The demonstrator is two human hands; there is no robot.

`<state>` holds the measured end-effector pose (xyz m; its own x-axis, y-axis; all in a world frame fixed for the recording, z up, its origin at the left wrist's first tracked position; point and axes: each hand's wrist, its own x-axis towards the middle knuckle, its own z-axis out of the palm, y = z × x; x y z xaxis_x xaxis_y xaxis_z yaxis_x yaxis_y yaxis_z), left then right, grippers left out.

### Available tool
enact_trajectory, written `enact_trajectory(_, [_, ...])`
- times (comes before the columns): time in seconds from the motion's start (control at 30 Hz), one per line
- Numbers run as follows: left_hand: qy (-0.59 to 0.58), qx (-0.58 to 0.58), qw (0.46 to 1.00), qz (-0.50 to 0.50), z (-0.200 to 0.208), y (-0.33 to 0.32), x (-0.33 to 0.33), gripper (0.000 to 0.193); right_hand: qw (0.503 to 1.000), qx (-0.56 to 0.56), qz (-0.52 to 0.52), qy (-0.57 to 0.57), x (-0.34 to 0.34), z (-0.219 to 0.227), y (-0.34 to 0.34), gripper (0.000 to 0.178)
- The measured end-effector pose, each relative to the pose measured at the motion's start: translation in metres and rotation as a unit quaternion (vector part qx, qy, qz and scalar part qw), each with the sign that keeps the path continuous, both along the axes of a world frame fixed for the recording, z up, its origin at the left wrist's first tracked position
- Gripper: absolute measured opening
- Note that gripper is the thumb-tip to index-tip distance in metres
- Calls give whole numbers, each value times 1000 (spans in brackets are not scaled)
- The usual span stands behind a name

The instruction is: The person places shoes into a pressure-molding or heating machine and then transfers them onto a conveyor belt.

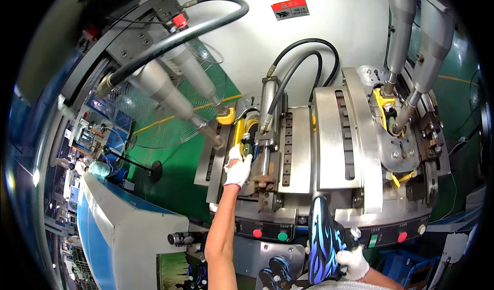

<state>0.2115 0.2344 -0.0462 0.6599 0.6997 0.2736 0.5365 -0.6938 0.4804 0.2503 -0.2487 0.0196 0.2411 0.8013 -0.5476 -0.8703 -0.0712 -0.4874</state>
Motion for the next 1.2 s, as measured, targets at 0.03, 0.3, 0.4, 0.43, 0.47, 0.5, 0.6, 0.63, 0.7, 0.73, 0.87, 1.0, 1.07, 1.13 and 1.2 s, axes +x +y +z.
enact_trajectory(0.03, [-5,5,1000,7,-10,9,15,67,998,-68,-5,-12,-2,1,-7,43])
enact_trajectory(0.3, [97,-113,982,113,-16,80,58,66,965,-234,-31,-115,-11,16,-6,16])
enact_trajectory(0.4, [12,-115,989,94,54,50,24,68,973,-187,-58,-120,-5,33,23,11])
enact_trajectory(0.43, [-34,-79,992,90,72,37,-3,65,977,-174,-43,-117,-3,36,35,13])
enact_trajectory(0.47, [-67,-56,992,93,96,17,-32,63,980,-160,-32,-115,-2,39,51,22])
enact_trajectory(0.5, [-131,-72,985,80,105,-2,-53,62,981,-154,-33,-115,1,40,67,33])
enact_trajectory(0.6, [-223,-126,962,94,118,-70,-138,61,987,-37,-61,-145,-1,43,167,23])
enact_trajectory(0.63, [-198,-127,966,104,118,-91,-174,64,989,9,-54,-137,-3,51,213,21])
enact_trajectory(0.7, [-178,-162,960,141,110,-142,-245,60,989,63,-34,-130,-3,52,305,16])
enact_trajectory(0.73, [-136,-160,964,160,112,-168,-271,62,984,83,5,-155,14,20,349,15])
enact_trajectory(0.87, [-16,-257,936,240,55,-261,-359,46,816,-216,-26,-536,91,-87,502,40])
enact_trajectory(1.0, [36,-318,843,431,-12,-365,-414,53,527,-308,113,-784,119,-148,562,39])
enact_trajectory(1.07, [73,-347,804,478,-34,-398,-425,52,454,-349,153,-806,114,-172,556,39])
enact_trajectory(1.13, [105,-309,771,547,-55,-435,-429,52,598,-367,124,-702,69,-154,584,35])
enact_trajectory(1.2, [79,-279,791,539,-78,-438,-412,59,430,-435,34,-790,151,-205,596,28])
